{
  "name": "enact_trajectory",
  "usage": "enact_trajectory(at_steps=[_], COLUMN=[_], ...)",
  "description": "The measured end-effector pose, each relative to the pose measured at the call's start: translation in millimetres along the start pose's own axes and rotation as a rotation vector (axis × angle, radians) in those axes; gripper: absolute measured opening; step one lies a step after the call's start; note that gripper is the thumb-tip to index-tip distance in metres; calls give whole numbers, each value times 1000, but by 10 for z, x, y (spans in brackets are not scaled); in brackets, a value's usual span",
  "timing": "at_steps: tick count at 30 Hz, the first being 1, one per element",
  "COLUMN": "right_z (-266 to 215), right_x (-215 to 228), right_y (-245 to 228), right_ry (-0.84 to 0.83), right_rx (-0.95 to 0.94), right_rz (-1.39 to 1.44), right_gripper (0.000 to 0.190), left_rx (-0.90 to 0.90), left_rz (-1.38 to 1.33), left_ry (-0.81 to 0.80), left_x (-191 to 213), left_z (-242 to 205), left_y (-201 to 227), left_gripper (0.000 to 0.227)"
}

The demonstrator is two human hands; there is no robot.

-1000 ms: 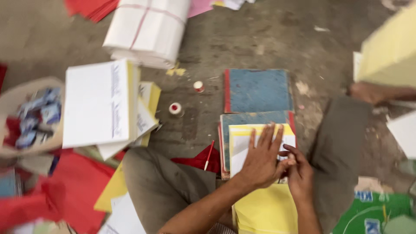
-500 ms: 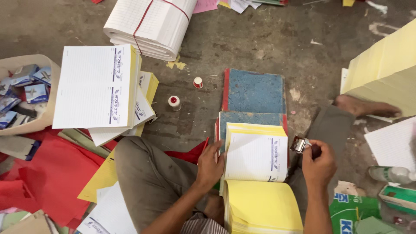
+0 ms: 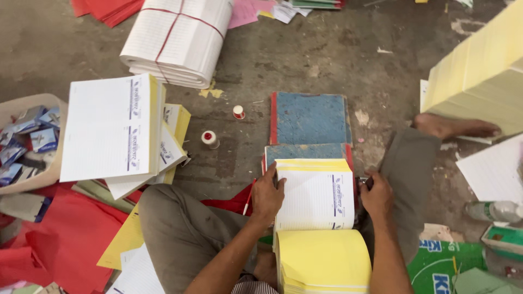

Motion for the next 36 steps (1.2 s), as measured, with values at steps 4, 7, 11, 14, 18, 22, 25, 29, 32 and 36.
enact_trajectory(at_steps=[4, 7, 11, 14, 18, 22, 25, 29, 32, 36], right_z=[-50, -273, -563, -759, -931, -1024, -1075, -1098, -1093, -1074], right_x=[579, 857, 541, 312, 231, 173, 105, 52, 66, 131], right_y=[-550, -1023, -1658, -1894, -1872, -1738, -1799, -1835, -1892, -1973], right_ry=[110, 155, -186, -343, -319, -347, -349, -402, -451, -506], right_rx=[-1, -45, -95, -121, -157, -182, -52, -74, -105, -96], right_rz=[-73, 86, 420, 320, 305, 225, 151, 86, 48, 39], right_gripper=[50, 41, 40, 42, 39, 31, 29, 30, 31, 29], left_rx=[-13, -93, 67, 40, -236, -112, -133, -157, -159, -217], left_rz=[85, 12, -151, -59, 175, 293, 471, 587, 514, 407], left_ry=[30, 118, -12, -134, 23, -31, 24, 41, -2, -50], left_x=[-44, -51, -179, -281, -277, -349, -321, -356, -371, -417], left_z=[27, 7, 124, 301, 461, 518, 565, 618, 517, 196], left_y=[-11, -34, -204, -254, -142, -95, 36, 120, 93, 74], left_gripper=[60, 63, 70, 57, 50, 55, 58, 56, 53, 48])
Point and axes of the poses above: each hand's wrist, its own z-axis towards the middle knuckle, its own x-axis out of the back of the hand, y = z × x, the point moved 5 cm from there along z, towards the middle knuckle, and after that the axes turned 3 degrees about -x, right-handed, at the moved point
